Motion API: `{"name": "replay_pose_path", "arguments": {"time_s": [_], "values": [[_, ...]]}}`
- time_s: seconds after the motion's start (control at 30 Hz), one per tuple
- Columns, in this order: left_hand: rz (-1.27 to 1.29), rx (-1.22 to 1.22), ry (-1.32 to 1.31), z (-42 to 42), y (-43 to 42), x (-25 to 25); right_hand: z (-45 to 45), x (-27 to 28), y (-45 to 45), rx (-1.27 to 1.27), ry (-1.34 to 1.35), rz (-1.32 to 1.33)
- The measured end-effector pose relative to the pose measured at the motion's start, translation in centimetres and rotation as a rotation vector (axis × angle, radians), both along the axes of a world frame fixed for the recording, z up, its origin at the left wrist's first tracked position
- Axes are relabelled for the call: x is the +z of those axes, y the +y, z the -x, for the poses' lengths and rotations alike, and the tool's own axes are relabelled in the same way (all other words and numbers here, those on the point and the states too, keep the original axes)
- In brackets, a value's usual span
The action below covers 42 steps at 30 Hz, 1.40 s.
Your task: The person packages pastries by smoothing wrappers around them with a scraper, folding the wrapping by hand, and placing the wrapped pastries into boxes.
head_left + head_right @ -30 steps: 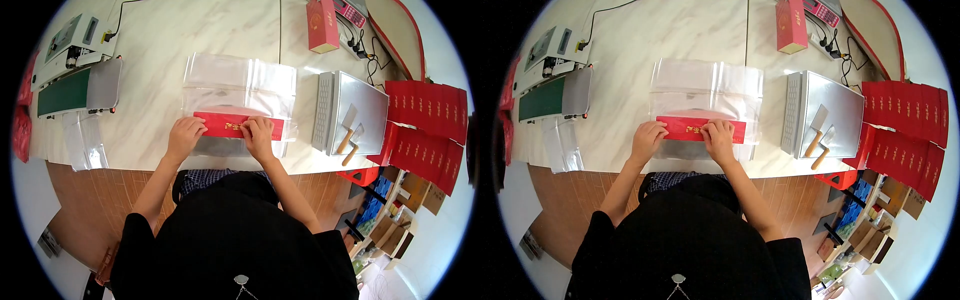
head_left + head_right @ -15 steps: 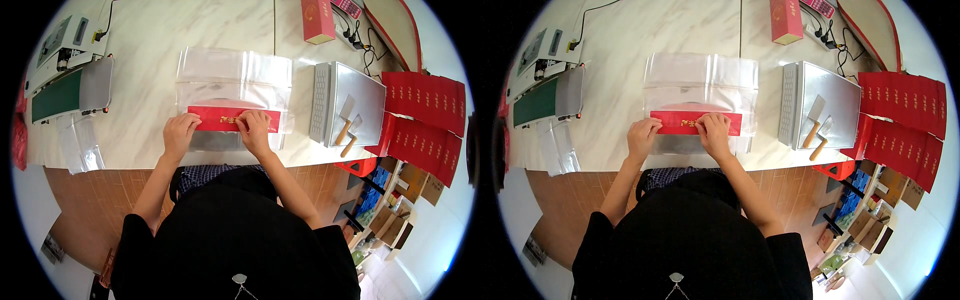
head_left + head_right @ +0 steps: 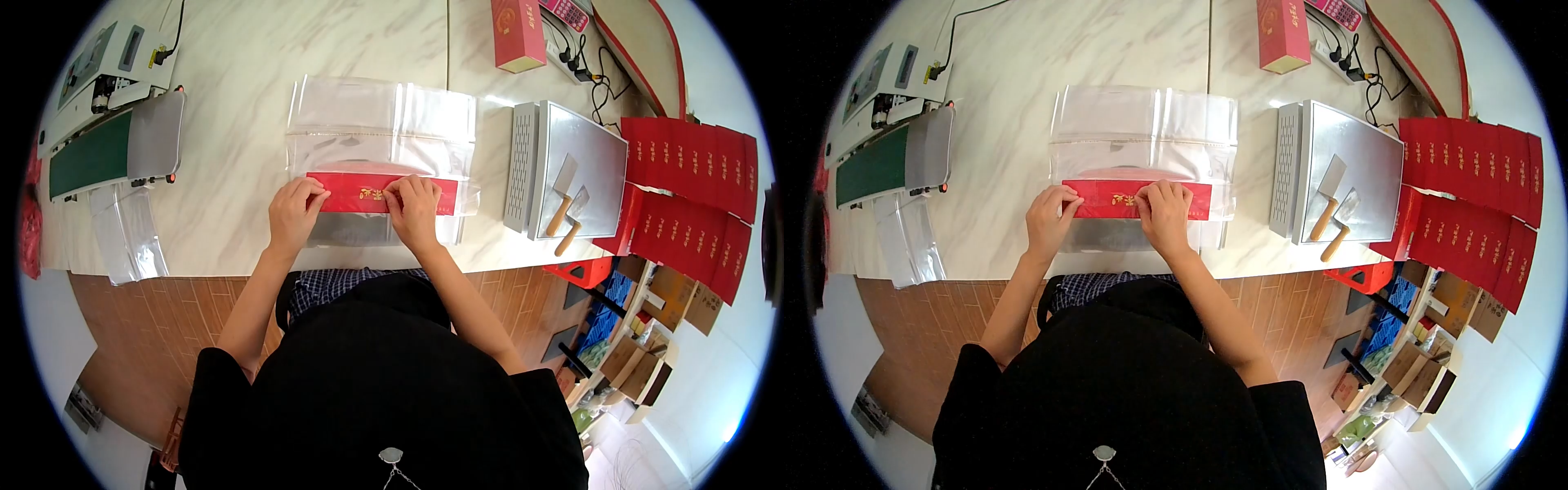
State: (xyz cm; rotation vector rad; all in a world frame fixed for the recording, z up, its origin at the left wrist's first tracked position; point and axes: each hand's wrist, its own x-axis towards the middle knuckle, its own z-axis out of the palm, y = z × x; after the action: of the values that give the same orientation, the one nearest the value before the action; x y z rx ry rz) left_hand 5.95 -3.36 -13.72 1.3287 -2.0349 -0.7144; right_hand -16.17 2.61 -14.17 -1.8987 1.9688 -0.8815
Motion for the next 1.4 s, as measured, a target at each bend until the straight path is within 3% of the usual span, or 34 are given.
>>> {"name": "replay_pose_path", "arguments": {"time_s": [0.37,0.47,0.57,0.67,0.83,0.93,1.0,1.13,1.2,1.27,1.4], "values": [[-0.027,0.035,0.030,0.3,0.2,-0.2,-0.6,-0.3,-0.4,-0.076,0.009,-0.030],[-0.076,0.049,0.044,0.3,0.3,-0.3,-1.0,-0.2,-0.5,-0.095,0.066,0.073],[-0.082,0.060,0.063,0.4,0.3,-0.2,-1.9,0.1,0.1,0.210,0.049,0.098],[-0.037,0.063,0.084,0.6,0.4,-0.6,-3.8,0.8,0.7,0.328,0.113,0.033],[0.075,0.073,-0.042,-1.5,-0.9,-1.0,-4.9,0.8,0.4,0.308,0.228,-0.014],[0.170,0.275,-0.167,-5.5,-2.3,-2.2,-5.1,0.6,0.4,0.289,0.257,-0.052],[0.060,0.444,-0.155,-7.9,-2.9,-1.8,-5.3,0.5,0.3,0.252,0.264,-0.042],[-0.086,0.432,-0.021,-9.7,-4.1,0.1,-5.3,0.6,0.2,0.233,0.197,-0.027],[-0.164,0.107,0.087,-7.8,-4.4,0.7,-5.4,0.7,0.2,0.211,0.183,-0.055],[-0.087,-0.139,-0.054,-4.9,-4.3,1.2,-5.5,0.8,0.0,0.205,0.162,-0.052],[-0.097,-0.308,-0.161,-0.7,-3.9,1.7,-5.5,1.0,-0.1,0.176,0.160,-0.063]]}}
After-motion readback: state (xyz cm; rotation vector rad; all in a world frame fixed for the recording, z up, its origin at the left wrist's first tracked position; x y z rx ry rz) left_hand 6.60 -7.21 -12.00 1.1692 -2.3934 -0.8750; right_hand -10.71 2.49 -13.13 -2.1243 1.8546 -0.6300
